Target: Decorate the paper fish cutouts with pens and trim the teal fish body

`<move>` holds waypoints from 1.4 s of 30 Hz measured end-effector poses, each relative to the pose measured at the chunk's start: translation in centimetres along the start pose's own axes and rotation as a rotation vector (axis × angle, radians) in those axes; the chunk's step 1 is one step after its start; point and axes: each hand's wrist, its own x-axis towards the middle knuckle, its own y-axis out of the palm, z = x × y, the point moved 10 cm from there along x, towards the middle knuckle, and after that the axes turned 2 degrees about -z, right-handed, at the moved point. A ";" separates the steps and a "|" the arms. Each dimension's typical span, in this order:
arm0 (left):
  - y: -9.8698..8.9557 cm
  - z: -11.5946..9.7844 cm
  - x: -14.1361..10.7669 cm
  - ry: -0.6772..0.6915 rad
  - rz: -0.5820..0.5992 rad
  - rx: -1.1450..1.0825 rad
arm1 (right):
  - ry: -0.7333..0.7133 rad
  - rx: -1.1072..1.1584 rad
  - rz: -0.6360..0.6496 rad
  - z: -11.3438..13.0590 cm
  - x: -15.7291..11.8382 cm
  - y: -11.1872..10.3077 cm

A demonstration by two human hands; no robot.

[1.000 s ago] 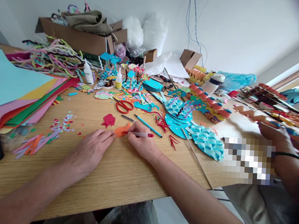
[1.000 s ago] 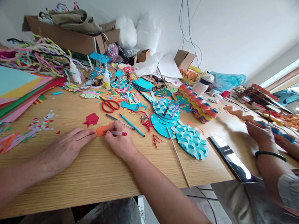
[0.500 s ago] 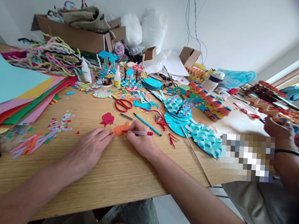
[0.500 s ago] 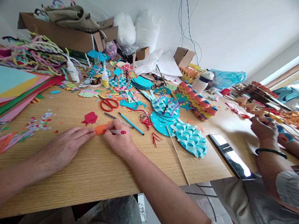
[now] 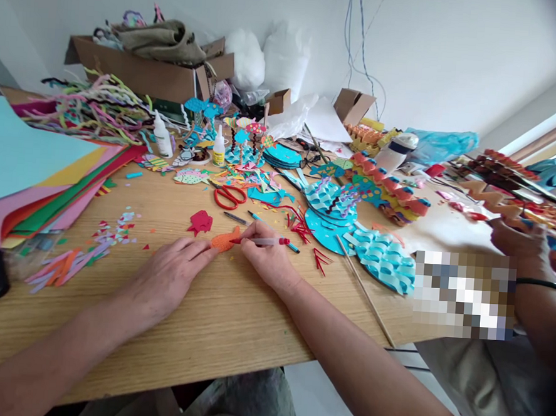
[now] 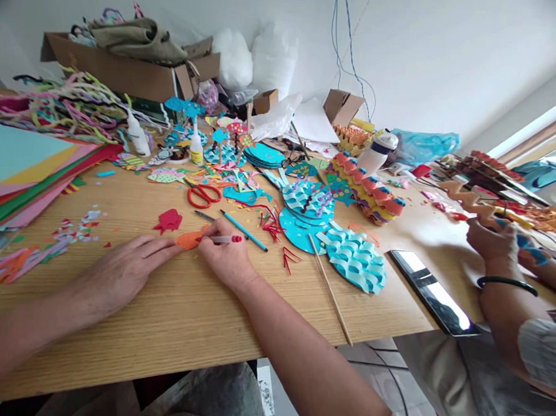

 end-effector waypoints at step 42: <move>1.4 -0.2 1.1 -0.075 0.180 0.143 | -0.049 -0.059 0.018 0.0 0.1 0.3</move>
